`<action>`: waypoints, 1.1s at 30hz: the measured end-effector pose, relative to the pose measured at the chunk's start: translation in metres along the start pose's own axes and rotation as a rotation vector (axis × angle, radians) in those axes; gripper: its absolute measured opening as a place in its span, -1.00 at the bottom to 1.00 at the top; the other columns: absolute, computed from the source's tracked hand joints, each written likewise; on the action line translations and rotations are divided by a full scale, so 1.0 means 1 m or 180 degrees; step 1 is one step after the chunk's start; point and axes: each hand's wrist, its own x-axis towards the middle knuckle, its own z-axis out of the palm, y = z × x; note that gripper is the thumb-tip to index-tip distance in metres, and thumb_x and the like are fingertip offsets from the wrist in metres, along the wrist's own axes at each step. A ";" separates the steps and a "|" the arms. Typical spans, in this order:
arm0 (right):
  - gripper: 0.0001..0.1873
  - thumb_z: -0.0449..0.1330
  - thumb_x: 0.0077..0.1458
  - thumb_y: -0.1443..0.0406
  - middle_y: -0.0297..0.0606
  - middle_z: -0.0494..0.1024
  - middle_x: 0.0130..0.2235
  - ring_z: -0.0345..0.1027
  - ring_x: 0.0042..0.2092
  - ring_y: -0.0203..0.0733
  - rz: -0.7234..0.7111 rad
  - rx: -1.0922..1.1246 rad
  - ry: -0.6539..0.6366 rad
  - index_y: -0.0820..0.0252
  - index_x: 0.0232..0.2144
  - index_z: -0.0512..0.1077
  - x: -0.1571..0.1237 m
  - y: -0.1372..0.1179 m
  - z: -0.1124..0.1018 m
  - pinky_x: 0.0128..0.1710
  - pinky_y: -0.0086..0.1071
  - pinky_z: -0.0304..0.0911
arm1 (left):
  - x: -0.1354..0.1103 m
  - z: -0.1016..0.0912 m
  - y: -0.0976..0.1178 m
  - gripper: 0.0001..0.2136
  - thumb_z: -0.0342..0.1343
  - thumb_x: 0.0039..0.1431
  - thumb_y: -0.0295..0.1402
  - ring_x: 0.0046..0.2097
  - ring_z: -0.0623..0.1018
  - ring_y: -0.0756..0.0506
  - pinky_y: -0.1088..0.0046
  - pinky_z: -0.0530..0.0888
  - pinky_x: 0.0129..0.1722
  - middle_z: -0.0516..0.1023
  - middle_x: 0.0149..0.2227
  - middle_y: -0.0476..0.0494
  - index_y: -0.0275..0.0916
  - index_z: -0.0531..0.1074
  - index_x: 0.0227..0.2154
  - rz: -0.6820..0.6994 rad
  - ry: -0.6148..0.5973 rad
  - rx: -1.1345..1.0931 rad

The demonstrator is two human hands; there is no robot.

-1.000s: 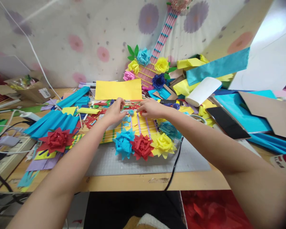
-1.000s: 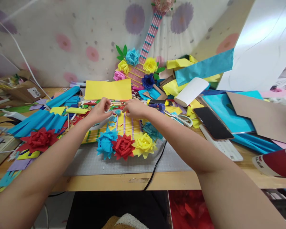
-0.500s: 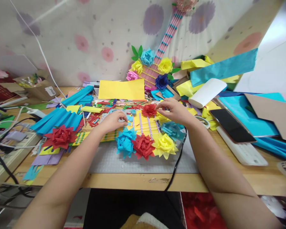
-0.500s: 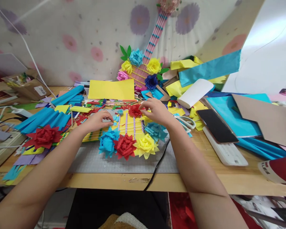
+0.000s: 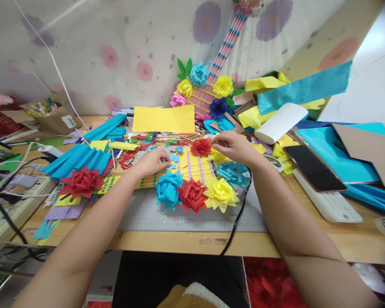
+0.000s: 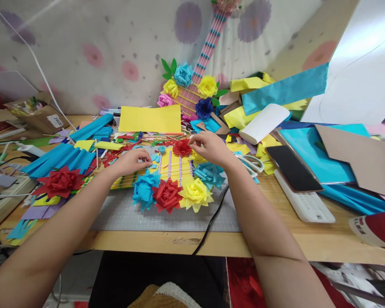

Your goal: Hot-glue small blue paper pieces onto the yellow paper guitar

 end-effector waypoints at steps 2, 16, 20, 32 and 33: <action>-0.80 0.09 0.07 0.26 -0.24 0.48 -0.44 0.27 -0.37 -0.23 -0.0042 0.0031 -0.0025 0.19 -0.39 0.50 0.000 -0.001 0.003 -0.35 -0.38 0.10 | 0.000 0.002 -0.001 -0.83 0.07 0.08 -0.25 -0.24 0.49 -0.10 0.38 0.40 -0.21 0.52 -0.34 -0.11 -0.23 0.46 -0.47 -0.0006 0.0034 0.0005; -0.81 0.09 0.06 0.30 -0.22 0.55 -0.35 0.31 -0.31 -0.22 -0.0202 0.0071 -0.0132 0.19 -0.38 0.51 0.002 -0.003 0.017 -0.32 -0.38 0.14 | 0.001 -0.004 0.001 -0.85 0.16 -0.01 -0.27 -0.21 0.49 -0.10 0.36 0.42 -0.15 0.52 -0.29 -0.11 -0.24 0.50 -0.43 0.0107 -0.0184 -0.0240; -0.81 0.08 0.06 0.31 -0.24 0.53 -0.40 0.30 -0.34 -0.23 -0.0212 0.0074 -0.0124 0.18 -0.41 0.50 0.002 -0.004 0.016 -0.34 -0.38 0.13 | 0.005 -0.003 0.003 -0.86 0.13 0.01 -0.29 -0.24 0.49 -0.10 0.37 0.42 -0.20 0.52 -0.33 -0.12 -0.25 0.48 -0.46 0.0088 -0.0215 -0.0112; -0.80 0.06 0.04 0.31 -0.26 0.51 -0.43 0.28 -0.37 -0.25 -0.0282 0.0098 -0.0083 0.17 -0.43 0.50 0.002 -0.008 0.016 -0.35 -0.39 0.12 | 0.006 -0.001 -0.001 -0.82 0.04 0.10 -0.25 -0.23 0.47 -0.09 0.39 0.41 -0.21 0.50 -0.34 -0.13 -0.25 0.44 -0.43 0.0227 -0.0229 0.0117; -0.80 0.06 0.04 0.31 -0.25 0.51 -0.43 0.28 -0.36 -0.25 -0.0278 0.0100 -0.0087 0.18 -0.43 0.50 0.002 -0.008 0.016 -0.34 -0.39 0.12 | 0.006 -0.001 -0.002 -0.82 0.04 0.10 -0.25 -0.22 0.48 -0.09 0.39 0.42 -0.20 0.51 -0.32 -0.13 -0.24 0.45 -0.43 0.0238 -0.0241 0.0061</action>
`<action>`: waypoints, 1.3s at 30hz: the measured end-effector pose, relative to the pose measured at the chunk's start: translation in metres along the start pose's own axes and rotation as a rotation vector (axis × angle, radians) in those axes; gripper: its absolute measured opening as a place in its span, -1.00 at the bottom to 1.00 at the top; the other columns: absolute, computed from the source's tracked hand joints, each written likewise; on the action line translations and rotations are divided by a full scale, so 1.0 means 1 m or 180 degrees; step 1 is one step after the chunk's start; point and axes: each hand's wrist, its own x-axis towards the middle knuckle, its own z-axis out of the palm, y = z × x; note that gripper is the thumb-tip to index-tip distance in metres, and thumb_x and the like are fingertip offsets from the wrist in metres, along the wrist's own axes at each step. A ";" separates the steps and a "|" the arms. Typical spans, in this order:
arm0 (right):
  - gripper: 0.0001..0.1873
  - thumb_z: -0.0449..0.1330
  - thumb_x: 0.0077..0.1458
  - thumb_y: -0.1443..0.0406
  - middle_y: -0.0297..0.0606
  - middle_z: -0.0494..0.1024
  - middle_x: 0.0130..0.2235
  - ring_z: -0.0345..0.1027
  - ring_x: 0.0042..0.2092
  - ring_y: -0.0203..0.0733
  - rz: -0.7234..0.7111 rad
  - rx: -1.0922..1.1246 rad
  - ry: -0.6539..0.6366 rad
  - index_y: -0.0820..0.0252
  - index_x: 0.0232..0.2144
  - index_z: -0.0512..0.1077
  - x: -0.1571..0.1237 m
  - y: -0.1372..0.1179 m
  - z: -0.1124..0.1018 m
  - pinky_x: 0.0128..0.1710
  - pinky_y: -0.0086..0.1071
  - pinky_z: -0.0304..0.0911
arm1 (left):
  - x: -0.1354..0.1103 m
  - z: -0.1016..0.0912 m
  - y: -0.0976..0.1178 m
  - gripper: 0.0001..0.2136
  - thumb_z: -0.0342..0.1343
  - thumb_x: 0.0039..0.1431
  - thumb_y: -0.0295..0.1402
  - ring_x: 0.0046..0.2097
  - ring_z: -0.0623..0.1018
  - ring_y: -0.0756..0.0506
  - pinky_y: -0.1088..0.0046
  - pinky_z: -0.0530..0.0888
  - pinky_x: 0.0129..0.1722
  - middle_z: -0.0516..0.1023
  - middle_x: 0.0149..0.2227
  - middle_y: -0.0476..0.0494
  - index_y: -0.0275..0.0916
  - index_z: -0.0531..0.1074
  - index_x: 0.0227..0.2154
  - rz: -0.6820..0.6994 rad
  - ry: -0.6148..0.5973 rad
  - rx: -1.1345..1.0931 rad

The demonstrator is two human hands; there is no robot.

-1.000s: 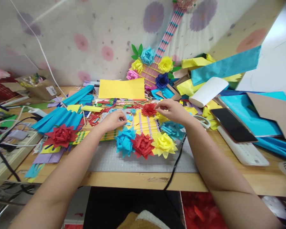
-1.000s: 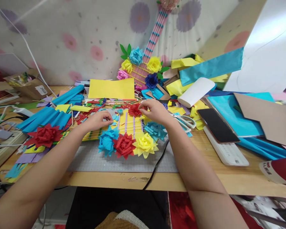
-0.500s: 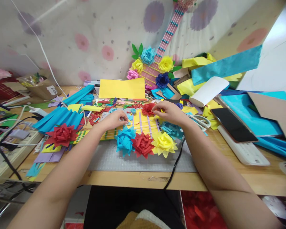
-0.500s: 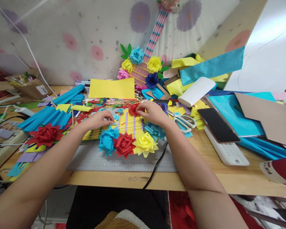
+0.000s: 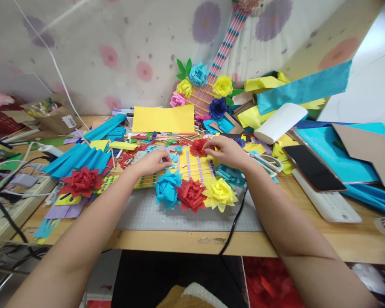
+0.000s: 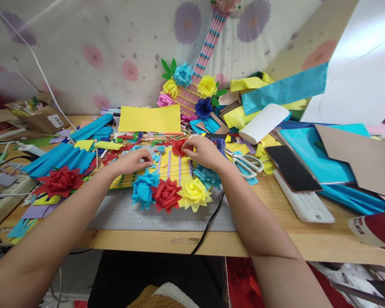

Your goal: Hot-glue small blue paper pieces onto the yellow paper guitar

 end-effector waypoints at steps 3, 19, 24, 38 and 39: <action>-0.78 0.06 0.05 0.30 -0.22 0.54 -0.39 0.30 -0.34 -0.23 0.0027 0.0010 -0.0049 0.20 -0.41 0.51 0.000 0.000 0.001 -0.32 -0.38 0.13 | -0.001 -0.002 -0.001 -0.84 0.09 0.06 -0.26 -0.19 0.49 -0.10 0.36 0.43 -0.14 0.52 -0.27 -0.15 -0.24 0.50 -0.41 0.0018 -0.0067 -0.0167; -0.78 0.07 0.08 0.30 -0.19 0.59 -0.30 0.40 -0.24 -0.18 0.0033 0.0135 -0.0105 0.20 -0.40 0.52 0.000 -0.002 0.003 -0.24 -0.35 0.19 | 0.000 -0.003 0.000 -0.80 0.05 0.09 -0.25 -0.23 0.50 -0.11 0.36 0.42 -0.17 0.52 -0.29 -0.18 -0.26 0.49 -0.44 0.0101 -0.0036 0.0011; -0.76 0.07 0.12 0.27 -0.17 0.59 -0.25 0.40 -0.20 -0.17 0.0062 0.0160 -0.0239 0.21 -0.35 0.53 -0.001 -0.005 0.008 -0.17 -0.33 0.20 | 0.002 -0.003 0.003 -0.78 0.00 0.09 -0.26 -0.26 0.49 -0.10 0.38 0.42 -0.22 0.52 -0.33 -0.19 -0.27 0.46 -0.48 0.0113 -0.0027 0.0137; -0.75 0.11 0.08 0.37 -0.22 0.62 -0.21 0.44 -0.21 -0.20 0.0073 -0.0208 -0.1355 0.19 -0.27 0.58 0.041 -0.046 0.025 -0.26 -0.43 0.18 | 0.005 0.000 0.001 -0.81 0.03 -0.01 -0.28 -0.30 0.51 -0.09 0.42 0.42 -0.26 0.56 -0.35 -0.14 -0.25 0.49 -0.50 -0.0022 -0.0003 -0.0007; -0.75 0.11 0.08 0.36 -0.23 0.62 -0.19 0.44 -0.19 -0.20 0.0108 -0.0257 -0.1415 0.18 -0.26 0.58 0.043 -0.050 0.030 -0.27 -0.43 0.18 | 0.006 0.000 0.002 -0.81 0.03 -0.01 -0.28 -0.30 0.51 -0.09 0.42 0.42 -0.26 0.56 -0.35 -0.15 -0.26 0.50 -0.50 -0.0033 -0.0011 -0.0015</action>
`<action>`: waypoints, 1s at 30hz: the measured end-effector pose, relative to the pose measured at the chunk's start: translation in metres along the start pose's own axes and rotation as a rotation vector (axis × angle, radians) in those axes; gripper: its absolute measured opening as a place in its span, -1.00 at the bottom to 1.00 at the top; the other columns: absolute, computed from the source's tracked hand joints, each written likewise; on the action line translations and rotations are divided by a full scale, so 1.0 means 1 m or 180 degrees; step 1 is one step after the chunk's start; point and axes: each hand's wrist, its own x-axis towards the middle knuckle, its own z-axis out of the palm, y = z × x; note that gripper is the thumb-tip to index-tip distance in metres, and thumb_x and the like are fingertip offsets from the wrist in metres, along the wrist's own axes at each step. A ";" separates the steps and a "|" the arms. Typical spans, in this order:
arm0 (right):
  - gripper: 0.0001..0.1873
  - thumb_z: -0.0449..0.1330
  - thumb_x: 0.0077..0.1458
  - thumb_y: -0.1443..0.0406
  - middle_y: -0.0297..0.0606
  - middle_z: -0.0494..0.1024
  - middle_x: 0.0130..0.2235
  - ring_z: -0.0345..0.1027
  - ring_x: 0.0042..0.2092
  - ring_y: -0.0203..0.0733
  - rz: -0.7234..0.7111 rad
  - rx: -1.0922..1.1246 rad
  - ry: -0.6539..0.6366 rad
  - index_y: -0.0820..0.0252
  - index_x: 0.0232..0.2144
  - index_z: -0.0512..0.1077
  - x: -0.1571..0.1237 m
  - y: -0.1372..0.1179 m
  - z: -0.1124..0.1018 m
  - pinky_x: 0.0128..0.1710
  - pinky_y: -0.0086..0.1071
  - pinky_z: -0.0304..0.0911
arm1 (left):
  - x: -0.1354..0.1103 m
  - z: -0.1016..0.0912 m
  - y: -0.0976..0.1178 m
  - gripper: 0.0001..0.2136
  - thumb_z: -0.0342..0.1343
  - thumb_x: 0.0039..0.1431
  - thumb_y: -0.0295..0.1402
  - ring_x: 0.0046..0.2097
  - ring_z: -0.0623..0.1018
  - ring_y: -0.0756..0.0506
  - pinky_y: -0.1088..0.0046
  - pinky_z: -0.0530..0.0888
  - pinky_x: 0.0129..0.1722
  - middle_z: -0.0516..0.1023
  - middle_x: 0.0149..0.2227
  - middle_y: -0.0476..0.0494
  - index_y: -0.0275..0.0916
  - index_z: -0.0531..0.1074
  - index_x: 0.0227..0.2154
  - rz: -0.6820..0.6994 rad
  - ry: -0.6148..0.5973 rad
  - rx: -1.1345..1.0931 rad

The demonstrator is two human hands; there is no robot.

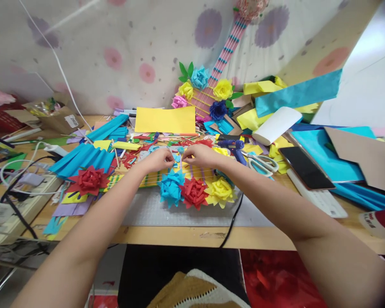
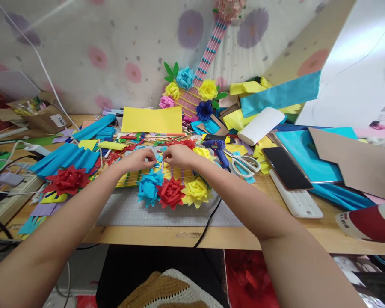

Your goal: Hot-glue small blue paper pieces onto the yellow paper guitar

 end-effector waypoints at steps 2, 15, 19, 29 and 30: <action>-0.75 0.13 0.09 0.33 -0.23 0.62 -0.17 0.43 -0.17 -0.19 0.0081 -0.0102 -0.0078 0.17 -0.23 0.58 0.006 -0.006 0.006 -0.28 -0.44 0.16 | 0.000 -0.001 0.001 -0.80 0.03 -0.03 -0.29 -0.29 0.52 -0.10 0.42 0.42 -0.26 0.56 -0.34 -0.15 -0.26 0.51 -0.50 -0.0012 -0.0016 -0.0006; -0.75 0.13 0.11 0.23 -0.20 0.60 -0.22 0.39 -0.22 -0.18 0.0126 -0.0604 -0.0199 0.16 -0.26 0.58 0.026 -0.005 0.017 -0.40 -0.42 0.02 | 0.001 -0.004 0.002 -0.80 0.02 -0.06 -0.31 -0.33 0.51 -0.07 0.46 0.39 -0.33 0.59 -0.37 -0.10 -0.24 0.54 -0.49 -0.0035 -0.0111 -0.0080; -0.75 0.12 0.11 0.24 -0.21 0.60 -0.23 0.39 -0.22 -0.19 0.0088 -0.0600 -0.0232 0.15 -0.27 0.58 0.026 -0.006 0.016 -0.40 -0.42 0.01 | 0.002 -0.004 0.002 -0.80 0.04 -0.07 -0.31 -0.31 0.52 -0.09 0.44 0.40 -0.29 0.59 -0.36 -0.13 -0.26 0.54 -0.48 -0.0063 -0.0126 -0.0065; -0.74 0.09 0.10 0.30 -0.20 0.58 -0.17 0.37 -0.20 -0.18 -0.0151 -0.0558 -0.0106 0.17 -0.26 0.57 0.022 -0.009 0.016 -0.35 -0.40 0.06 | -0.004 -0.009 0.008 -0.77 0.02 -0.04 -0.34 -0.33 0.50 -0.10 0.41 0.41 -0.28 0.58 -0.35 -0.14 -0.27 0.56 -0.42 -0.0191 -0.0138 -0.0096; -0.74 0.09 0.10 0.30 -0.19 0.58 -0.17 0.37 -0.20 -0.18 -0.0143 -0.0542 -0.0087 0.18 -0.25 0.57 0.021 -0.009 0.016 -0.35 -0.40 0.06 | -0.005 -0.010 0.009 -0.77 0.02 -0.03 -0.34 -0.32 0.50 -0.11 0.40 0.42 -0.26 0.58 -0.34 -0.15 -0.27 0.57 -0.41 -0.0223 -0.0119 -0.0113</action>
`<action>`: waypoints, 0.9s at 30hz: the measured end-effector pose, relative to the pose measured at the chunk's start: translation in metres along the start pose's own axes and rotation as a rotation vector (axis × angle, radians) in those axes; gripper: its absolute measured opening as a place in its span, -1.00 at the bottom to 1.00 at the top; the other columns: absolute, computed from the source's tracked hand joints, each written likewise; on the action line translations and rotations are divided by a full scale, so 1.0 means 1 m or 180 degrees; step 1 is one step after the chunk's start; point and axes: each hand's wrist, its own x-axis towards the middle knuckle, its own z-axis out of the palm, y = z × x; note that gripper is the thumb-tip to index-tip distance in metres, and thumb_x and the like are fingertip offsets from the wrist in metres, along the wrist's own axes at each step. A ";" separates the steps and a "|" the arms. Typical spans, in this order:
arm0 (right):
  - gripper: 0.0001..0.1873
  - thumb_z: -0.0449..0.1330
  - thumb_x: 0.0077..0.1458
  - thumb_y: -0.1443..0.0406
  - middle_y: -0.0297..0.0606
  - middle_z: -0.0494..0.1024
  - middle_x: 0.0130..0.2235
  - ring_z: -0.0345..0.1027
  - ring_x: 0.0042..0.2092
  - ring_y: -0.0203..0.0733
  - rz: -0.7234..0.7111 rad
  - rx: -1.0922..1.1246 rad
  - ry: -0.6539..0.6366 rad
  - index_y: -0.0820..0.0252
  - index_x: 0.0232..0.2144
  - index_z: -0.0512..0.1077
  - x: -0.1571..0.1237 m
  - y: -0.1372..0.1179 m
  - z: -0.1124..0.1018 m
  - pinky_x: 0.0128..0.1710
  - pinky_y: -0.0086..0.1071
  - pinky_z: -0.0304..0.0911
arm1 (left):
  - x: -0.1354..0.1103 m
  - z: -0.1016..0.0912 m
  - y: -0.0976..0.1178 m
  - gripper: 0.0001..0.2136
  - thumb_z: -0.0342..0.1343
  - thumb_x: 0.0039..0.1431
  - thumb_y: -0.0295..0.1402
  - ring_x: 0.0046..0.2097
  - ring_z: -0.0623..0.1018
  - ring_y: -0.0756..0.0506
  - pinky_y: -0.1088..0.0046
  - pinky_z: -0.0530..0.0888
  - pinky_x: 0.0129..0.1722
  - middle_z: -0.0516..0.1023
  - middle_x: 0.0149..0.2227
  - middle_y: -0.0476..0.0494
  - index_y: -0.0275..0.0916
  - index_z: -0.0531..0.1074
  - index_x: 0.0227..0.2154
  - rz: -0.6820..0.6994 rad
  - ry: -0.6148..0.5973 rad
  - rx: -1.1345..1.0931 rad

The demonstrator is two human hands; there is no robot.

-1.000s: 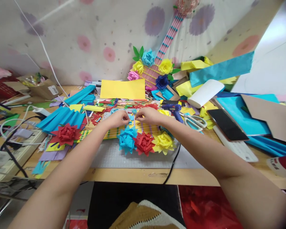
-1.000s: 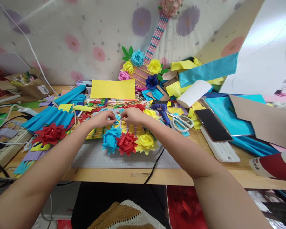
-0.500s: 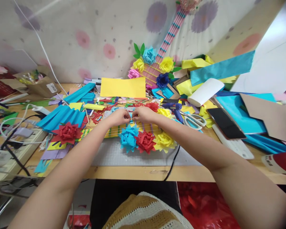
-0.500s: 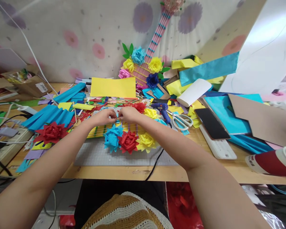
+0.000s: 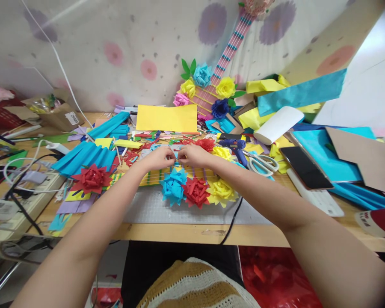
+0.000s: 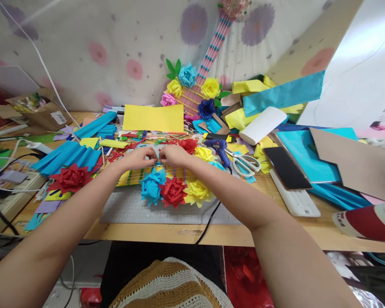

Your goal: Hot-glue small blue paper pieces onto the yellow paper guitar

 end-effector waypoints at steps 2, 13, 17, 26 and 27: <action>-0.75 0.10 0.11 0.30 -0.18 0.57 -0.17 0.36 -0.19 -0.18 0.0027 0.0041 0.0026 0.19 -0.25 0.57 -0.002 0.000 0.000 -0.34 -0.40 0.07 | -0.003 0.000 0.003 -0.76 0.02 0.00 -0.31 -0.30 0.50 -0.11 0.38 0.42 -0.24 0.58 -0.32 -0.16 -0.28 0.56 -0.40 -0.0041 0.0029 -0.0054; -0.74 0.10 0.10 0.32 -0.18 0.57 -0.19 0.35 -0.20 -0.19 0.0083 0.0091 0.0103 0.22 -0.26 0.57 -0.004 -0.001 0.000 -0.35 -0.42 0.05 | -0.005 0.011 0.002 -0.82 0.09 -0.06 -0.38 -0.28 0.48 -0.10 0.39 0.42 -0.23 0.50 -0.33 -0.12 -0.25 0.55 -0.40 -0.0120 0.0241 0.0051; -0.76 0.10 0.08 0.33 -0.19 0.59 -0.24 0.35 -0.21 -0.20 0.0169 0.0272 0.0172 0.22 -0.30 0.57 -0.004 0.000 0.000 -0.35 -0.43 0.05 | -0.006 0.010 0.003 -0.83 0.14 -0.06 -0.31 -0.27 0.48 -0.12 0.35 0.41 -0.22 0.48 -0.32 -0.14 -0.26 0.53 -0.40 -0.0214 0.0275 0.0055; -0.79 0.09 0.09 0.35 -0.21 0.58 -0.32 0.30 -0.35 -0.29 0.0346 0.0705 0.0265 0.29 -0.38 0.53 -0.005 0.002 -0.006 -0.41 -0.46 0.02 | -0.009 0.008 0.007 -0.85 0.09 0.00 -0.29 -0.28 0.51 -0.09 0.37 0.42 -0.22 0.56 -0.37 -0.11 -0.25 0.48 -0.45 -0.0328 0.0699 -0.0996; -0.79 0.09 0.09 0.35 -0.21 0.57 -0.32 0.30 -0.34 -0.29 0.0352 0.0732 0.0316 0.29 -0.38 0.53 -0.005 0.003 -0.007 -0.40 -0.46 0.02 | -0.009 0.008 0.009 -0.84 0.10 -0.02 -0.27 -0.31 0.51 -0.09 0.38 0.42 -0.25 0.55 -0.40 -0.10 -0.26 0.47 -0.45 -0.0383 0.0715 -0.1231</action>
